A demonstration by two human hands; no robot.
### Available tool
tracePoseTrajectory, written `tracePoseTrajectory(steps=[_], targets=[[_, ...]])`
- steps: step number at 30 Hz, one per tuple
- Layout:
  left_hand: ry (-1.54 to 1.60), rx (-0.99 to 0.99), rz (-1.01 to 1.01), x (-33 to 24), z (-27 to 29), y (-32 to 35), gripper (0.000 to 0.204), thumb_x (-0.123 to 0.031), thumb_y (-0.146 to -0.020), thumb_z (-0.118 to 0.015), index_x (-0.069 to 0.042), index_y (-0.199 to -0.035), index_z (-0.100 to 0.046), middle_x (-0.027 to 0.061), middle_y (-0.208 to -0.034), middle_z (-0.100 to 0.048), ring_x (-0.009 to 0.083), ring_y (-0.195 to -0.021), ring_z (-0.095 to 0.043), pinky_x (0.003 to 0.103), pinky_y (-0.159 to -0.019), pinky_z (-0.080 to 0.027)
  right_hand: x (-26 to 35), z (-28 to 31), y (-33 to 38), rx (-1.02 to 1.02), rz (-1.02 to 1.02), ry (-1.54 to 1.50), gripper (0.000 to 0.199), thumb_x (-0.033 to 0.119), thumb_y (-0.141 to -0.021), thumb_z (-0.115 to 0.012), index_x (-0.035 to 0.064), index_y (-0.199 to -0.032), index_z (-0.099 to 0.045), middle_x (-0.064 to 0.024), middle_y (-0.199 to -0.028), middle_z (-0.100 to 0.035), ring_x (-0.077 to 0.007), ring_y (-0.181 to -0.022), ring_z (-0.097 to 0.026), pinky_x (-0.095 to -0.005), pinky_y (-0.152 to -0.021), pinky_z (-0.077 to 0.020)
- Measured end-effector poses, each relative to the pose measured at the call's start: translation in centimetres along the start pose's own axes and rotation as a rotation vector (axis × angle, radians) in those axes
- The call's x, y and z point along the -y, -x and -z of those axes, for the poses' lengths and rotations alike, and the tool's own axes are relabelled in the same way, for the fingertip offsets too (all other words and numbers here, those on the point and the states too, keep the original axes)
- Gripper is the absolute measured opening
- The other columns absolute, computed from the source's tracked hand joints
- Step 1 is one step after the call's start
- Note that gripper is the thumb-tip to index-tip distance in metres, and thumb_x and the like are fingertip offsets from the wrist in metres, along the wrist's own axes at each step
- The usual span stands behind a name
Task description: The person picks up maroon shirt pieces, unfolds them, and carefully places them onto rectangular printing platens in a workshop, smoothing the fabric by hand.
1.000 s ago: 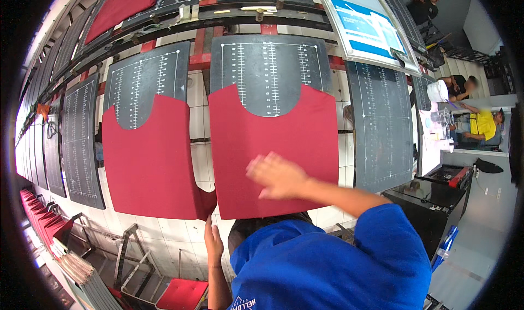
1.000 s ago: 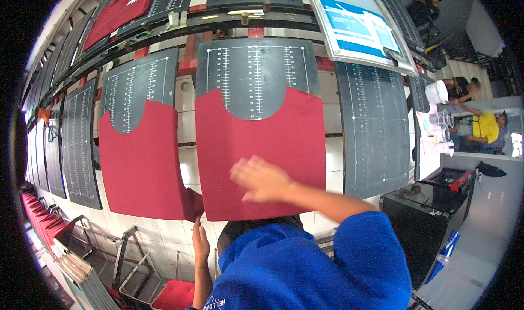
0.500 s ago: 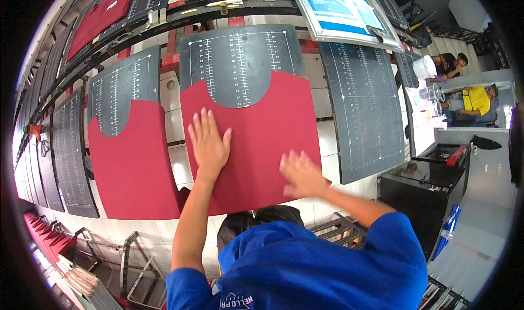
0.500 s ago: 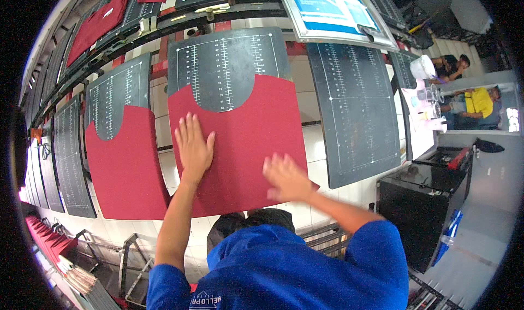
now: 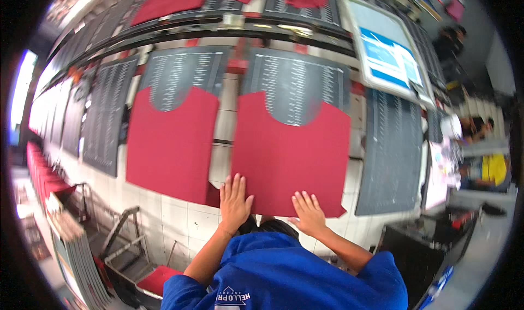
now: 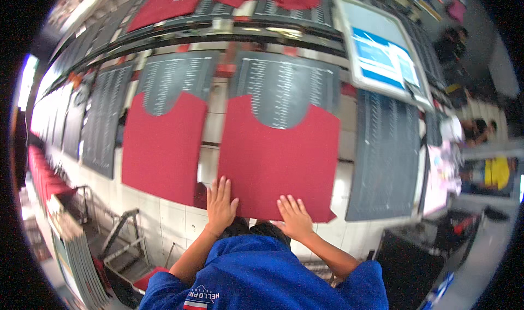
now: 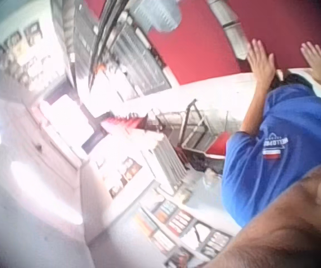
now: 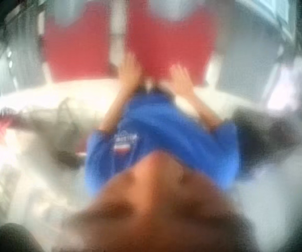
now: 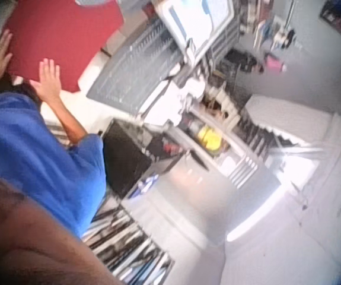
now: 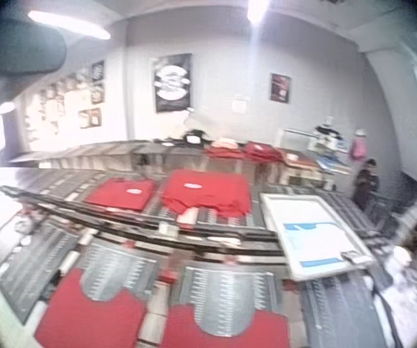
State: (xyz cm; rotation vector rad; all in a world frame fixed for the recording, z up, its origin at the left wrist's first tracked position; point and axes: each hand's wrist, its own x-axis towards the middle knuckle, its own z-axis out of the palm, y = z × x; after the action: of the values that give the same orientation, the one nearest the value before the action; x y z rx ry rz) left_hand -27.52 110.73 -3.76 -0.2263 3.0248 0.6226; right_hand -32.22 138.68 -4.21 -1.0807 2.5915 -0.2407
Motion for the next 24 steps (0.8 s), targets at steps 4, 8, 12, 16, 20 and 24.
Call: tracePoseTrajectory(steps=[4, 8, 12, 16, 20, 24], targets=[[0.019, 0.091, 0.219, 10.6, -0.6, 13.6, 0.053, -0.035, -0.095, -0.051, 0.0, -0.135, -0.046, 0.0262, -0.148, -0.032, 0.0439, -0.133, -0.035, 0.053, -0.109, -0.03, -4.1, 6.9, -9.4, -0.094, -0.155, 0.145, 0.075, 0.048, -0.092, -0.051, -0.0009, -0.145, -0.033, -0.0214, -0.152, -0.029, -0.0373, -0.141, -0.027, -0.05, -0.116, -0.0165], [0.444, 0.311, 0.647, 18.2, 1.0, 23.6, 0.049, -0.042, -0.099, -0.039, 0.0, -0.112, -0.062, 0.025, -0.109, -0.061, 0.038, -0.106, -0.059, 0.044, -0.093, -0.045, -9.6, 5.9, -18.8, -0.494, -0.51, 0.169, 0.069, 0.038, -0.096, -0.046, -0.0089, -0.144, -0.028, -0.0268, -0.152, -0.025, -0.0395, -0.142, -0.021, -0.048, -0.118, -0.0125], [0.509, 0.08, 0.999, 24.9, -0.7, 29.1, 0.057, -0.048, -0.099, -0.036, 0.0, -0.089, -0.065, 0.0221, -0.082, -0.066, 0.0404, -0.088, -0.064, 0.046, -0.083, -0.047, 11.3, 5.6, -21.2, -0.307, -0.195, 0.287, 0.076, 0.039, -0.094, -0.041, -0.0169, -0.142, -0.02, -0.0353, -0.148, -0.023, -0.0453, -0.14, -0.023, -0.05, -0.117, -0.0145], [0.674, 0.081, 0.896, 31.2, 0.5, 28.9, 0.049, -0.045, -0.098, -0.042, -0.003, -0.107, -0.066, 0.0235, -0.103, -0.066, 0.0389, -0.103, -0.062, 0.044, -0.091, -0.047, 28.7, -2.9, -18.1, -0.091, 0.386, -0.383, 0.084, 0.044, -0.089, -0.055, -0.0126, -0.143, -0.025, -0.0334, -0.148, -0.025, -0.0455, -0.138, -0.026, -0.0506, -0.115, -0.0196], [0.763, 0.106, 0.714, 39.6, 5.3, 29.6, 0.048, -0.044, -0.097, -0.045, -0.004, -0.116, -0.063, 0.023, -0.109, -0.065, 0.0394, -0.106, -0.061, 0.044, -0.093, -0.046, 41.3, -3.7, -25.1, -0.081, 0.35, -0.614, 0.069, 0.029, -0.089, -0.06, -0.0092, -0.14, -0.034, -0.0289, -0.145, -0.036, -0.0403, -0.136, -0.035, -0.0449, -0.112, -0.0281], [0.748, 0.04, 0.65, 50.8, 13.1, 29.3, 0.047, -0.043, -0.097, -0.045, -0.004, -0.118, -0.062, 0.0224, -0.111, -0.065, 0.0388, -0.106, -0.06, 0.043, -0.093, -0.046, 54.1, -2.1, -35.9, -0.066, 0.25, -0.796, 0.044, 0.011, -0.09, -0.057, -0.0058, -0.13, -0.047, -0.0208, -0.122, -0.059, -0.0277, -0.112, -0.059, -0.0359, -0.096, -0.0467]])
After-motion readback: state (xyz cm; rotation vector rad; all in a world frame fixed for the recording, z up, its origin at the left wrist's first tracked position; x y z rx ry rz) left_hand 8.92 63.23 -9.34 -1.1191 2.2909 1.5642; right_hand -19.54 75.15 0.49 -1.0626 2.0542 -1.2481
